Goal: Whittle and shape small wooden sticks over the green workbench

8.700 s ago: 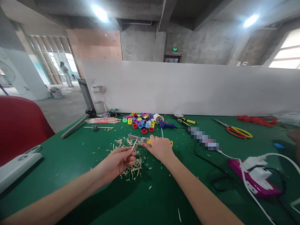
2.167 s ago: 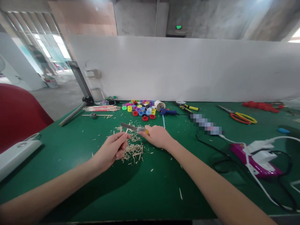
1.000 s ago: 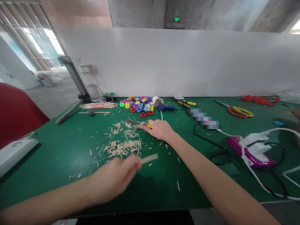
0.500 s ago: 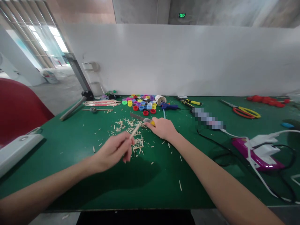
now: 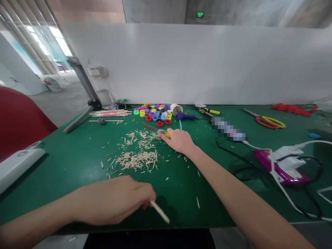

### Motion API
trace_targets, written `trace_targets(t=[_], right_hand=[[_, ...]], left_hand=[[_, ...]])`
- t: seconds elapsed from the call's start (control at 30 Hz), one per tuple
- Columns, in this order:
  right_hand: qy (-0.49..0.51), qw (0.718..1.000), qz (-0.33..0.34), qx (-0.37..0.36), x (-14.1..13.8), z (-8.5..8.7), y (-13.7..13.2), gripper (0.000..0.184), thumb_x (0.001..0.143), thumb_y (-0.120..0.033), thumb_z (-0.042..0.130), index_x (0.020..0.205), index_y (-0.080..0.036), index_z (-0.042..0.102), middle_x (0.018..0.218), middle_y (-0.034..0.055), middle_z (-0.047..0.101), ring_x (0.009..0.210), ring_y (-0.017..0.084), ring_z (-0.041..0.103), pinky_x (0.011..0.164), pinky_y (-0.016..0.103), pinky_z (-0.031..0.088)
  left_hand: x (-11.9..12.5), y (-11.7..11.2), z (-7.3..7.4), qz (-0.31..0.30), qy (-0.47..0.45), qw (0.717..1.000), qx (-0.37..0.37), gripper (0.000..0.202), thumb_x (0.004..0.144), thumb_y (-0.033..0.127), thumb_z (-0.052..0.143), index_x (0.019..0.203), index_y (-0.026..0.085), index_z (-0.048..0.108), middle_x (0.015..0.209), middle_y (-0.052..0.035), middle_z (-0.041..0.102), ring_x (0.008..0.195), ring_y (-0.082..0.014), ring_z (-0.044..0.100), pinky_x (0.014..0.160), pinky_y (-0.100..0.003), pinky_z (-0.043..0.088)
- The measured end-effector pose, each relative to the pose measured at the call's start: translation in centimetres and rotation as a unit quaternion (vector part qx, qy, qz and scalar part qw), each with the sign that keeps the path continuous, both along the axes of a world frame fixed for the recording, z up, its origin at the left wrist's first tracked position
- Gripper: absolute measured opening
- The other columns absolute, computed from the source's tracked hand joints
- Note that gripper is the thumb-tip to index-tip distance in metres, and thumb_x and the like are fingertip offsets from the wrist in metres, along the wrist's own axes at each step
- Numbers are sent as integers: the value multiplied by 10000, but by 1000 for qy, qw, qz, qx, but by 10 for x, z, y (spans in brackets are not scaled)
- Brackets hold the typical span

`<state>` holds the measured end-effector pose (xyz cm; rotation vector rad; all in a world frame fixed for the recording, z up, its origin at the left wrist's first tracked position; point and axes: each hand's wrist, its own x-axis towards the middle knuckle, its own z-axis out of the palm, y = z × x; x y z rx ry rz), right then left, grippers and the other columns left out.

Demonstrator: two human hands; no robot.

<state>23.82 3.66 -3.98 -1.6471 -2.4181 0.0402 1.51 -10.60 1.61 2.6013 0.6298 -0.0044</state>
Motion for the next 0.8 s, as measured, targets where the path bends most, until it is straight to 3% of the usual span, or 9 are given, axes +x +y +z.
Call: trace_targets(t=[0.1, 0.23, 0.5, 0.8], right_hand=[[-8, 1000, 3, -1, -1, 1, -1, 570, 875, -683, 198, 800, -197, 485, 616, 48, 534, 466, 118, 383, 479, 277, 215], [-23, 1000, 2, -11, -4, 3, -1, 579, 874, -687, 188, 809, -194, 484, 620, 49, 540, 442, 114, 372, 462, 279, 223], [-29, 999, 10, -27, -4, 5, -1, 607, 873, -690, 173, 852, -183, 505, 624, 53, 543, 445, 112, 379, 466, 285, 225], [-28, 999, 19, -39, -3, 4, 0, 570, 879, -678, 195, 831, -189, 485, 577, 34, 529, 420, 108, 384, 446, 281, 232]], left_hand=[[-9, -13, 6, 3, 31, 1000, -1, 249, 829, 57, 419, 971, 246, 497, 899, 31, 646, 710, -128, 584, 626, -256, 404], [-23, -25, 4, -4, 71, 997, 12, 199, 749, 68, 487, 871, 225, 478, 817, 24, 622, 680, -143, 565, 585, -278, 395], [-27, -29, -10, -70, 6, 996, 50, 259, 841, 79, 488, 1049, 229, 524, 859, -2, 634, 731, -151, 583, 611, -279, 417], [-30, -33, -36, -107, -46, 988, 103, 203, 959, 185, 387, 1038, 204, 572, 718, -13, 648, 636, -155, 571, 542, -319, 380]])
